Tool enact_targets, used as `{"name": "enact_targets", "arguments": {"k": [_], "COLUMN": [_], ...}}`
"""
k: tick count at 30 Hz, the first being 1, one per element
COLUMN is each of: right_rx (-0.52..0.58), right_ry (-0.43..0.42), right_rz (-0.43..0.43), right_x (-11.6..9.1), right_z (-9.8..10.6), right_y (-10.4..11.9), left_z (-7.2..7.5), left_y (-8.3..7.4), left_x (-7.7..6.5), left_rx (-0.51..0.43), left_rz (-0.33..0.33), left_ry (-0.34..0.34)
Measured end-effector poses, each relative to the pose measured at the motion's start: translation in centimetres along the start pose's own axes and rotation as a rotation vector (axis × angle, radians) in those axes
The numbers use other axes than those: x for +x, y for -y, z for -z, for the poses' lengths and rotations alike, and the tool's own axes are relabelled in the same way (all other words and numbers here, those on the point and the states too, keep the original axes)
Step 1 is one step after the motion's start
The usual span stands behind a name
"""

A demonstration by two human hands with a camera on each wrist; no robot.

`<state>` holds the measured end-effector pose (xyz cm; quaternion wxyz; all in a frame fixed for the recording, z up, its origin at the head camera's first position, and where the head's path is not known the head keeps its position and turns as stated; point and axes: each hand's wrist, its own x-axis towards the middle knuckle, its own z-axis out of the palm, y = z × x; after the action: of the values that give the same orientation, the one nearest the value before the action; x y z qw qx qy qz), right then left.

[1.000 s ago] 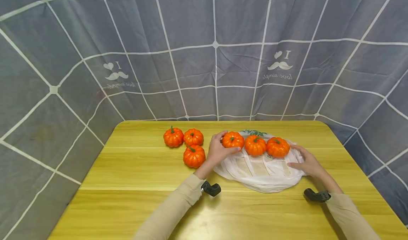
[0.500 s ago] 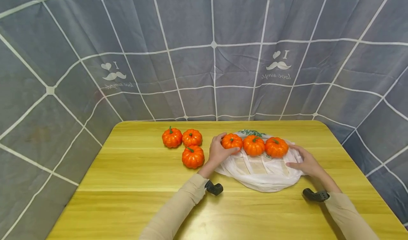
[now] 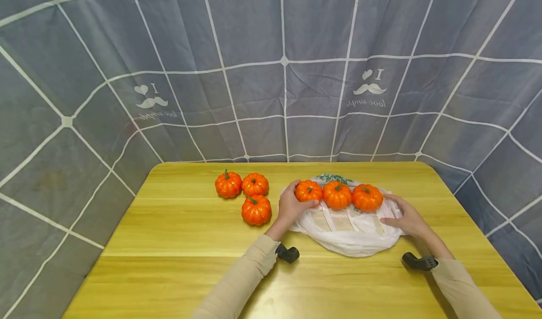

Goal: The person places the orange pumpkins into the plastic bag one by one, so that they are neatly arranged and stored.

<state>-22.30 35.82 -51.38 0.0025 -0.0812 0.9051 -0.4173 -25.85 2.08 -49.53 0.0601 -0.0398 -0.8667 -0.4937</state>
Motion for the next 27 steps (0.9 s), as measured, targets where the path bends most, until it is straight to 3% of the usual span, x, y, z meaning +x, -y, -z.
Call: {"name": "enact_targets", "arguments": {"k": [20,27], "right_rx": [-0.023,-0.025], "right_ry": [-0.002,-0.005], "right_rz": [-0.035,-0.042], "right_x": [-0.3,-0.12], "right_z": [-0.41,-0.31], "right_y": [0.24,0.09], "left_z": [0.1,0.56], "left_y": [0.06,-0.6], "left_x": [-0.98,-0.98], "left_rx": [0.023,0.092], "left_rz": [0.022,0.013], "left_ry": [-0.007,0.098]}}
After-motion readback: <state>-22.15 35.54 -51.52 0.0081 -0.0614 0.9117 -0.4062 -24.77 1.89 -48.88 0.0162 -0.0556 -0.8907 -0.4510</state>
